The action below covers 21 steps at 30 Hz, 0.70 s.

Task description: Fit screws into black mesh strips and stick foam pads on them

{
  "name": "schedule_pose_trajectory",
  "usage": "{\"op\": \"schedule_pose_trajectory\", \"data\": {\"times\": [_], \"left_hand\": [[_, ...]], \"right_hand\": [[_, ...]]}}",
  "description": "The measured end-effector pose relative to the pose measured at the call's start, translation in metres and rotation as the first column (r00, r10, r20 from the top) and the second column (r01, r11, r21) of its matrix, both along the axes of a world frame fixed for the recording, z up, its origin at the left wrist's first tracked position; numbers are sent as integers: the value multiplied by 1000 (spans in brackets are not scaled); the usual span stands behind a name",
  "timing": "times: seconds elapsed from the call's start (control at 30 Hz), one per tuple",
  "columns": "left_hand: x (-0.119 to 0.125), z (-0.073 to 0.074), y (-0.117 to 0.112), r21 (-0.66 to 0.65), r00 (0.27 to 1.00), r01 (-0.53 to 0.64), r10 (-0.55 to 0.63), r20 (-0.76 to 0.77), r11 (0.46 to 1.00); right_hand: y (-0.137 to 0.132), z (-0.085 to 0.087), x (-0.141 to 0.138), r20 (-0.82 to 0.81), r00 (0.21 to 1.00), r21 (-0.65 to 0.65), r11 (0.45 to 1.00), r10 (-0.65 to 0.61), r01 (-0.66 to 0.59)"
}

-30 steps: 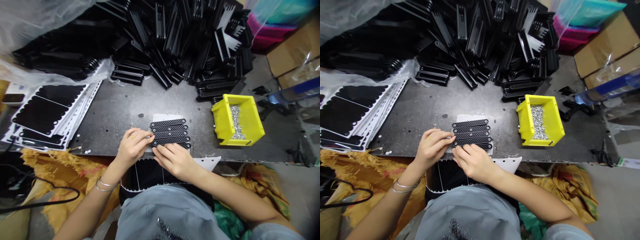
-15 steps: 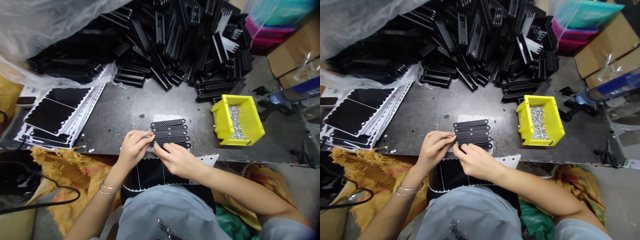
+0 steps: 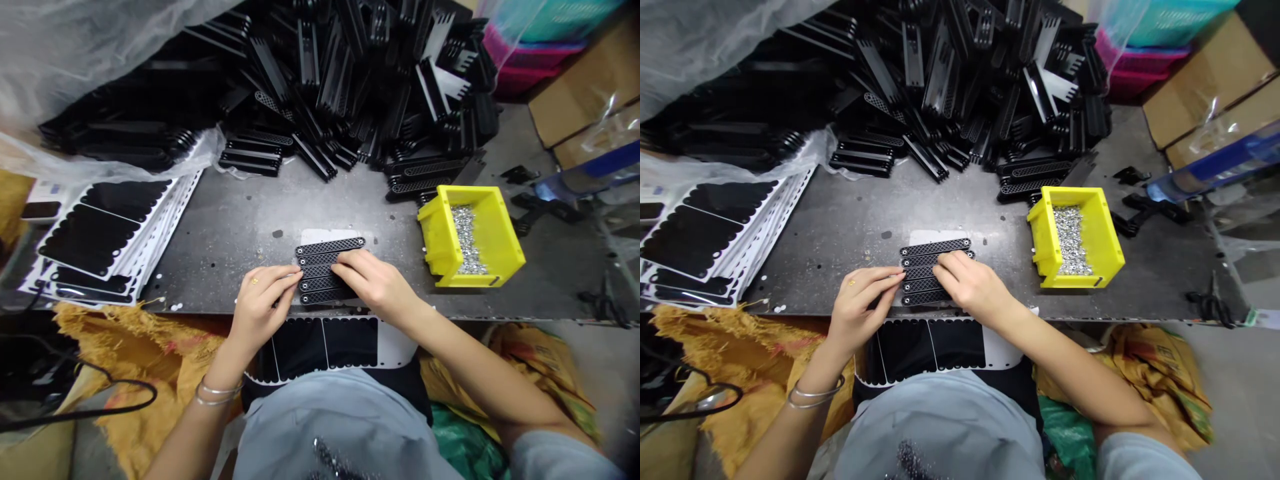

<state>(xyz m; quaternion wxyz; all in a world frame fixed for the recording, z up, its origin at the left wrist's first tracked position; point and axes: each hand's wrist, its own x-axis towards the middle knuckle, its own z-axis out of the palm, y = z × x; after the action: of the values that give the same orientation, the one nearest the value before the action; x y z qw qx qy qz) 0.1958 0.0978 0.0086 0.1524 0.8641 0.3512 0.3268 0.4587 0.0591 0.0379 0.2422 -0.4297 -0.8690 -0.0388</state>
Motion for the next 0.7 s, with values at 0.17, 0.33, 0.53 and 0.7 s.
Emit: {"op": "schedule_pose_trajectory", "data": {"times": [0.17,0.33,0.53,0.7], "left_hand": [[1,9,-25,51,995,-17,12,101,999],[36,6,-65,-133,959,263,-245,142,956],[76,-5,-78,-285,975,218,-223,13,933],[86,8,-74,-343,985,168,-168,29,924]], "right_hand": [[-22,26,81,-209,850,152,842,-484,518],[-68,21,92,-156,850,-34,862,-504,505],[-108,-8,30,-349,893,-475,875,-285,94],[-117,-9,41,-459,849,-323,939,-262,115]]}}
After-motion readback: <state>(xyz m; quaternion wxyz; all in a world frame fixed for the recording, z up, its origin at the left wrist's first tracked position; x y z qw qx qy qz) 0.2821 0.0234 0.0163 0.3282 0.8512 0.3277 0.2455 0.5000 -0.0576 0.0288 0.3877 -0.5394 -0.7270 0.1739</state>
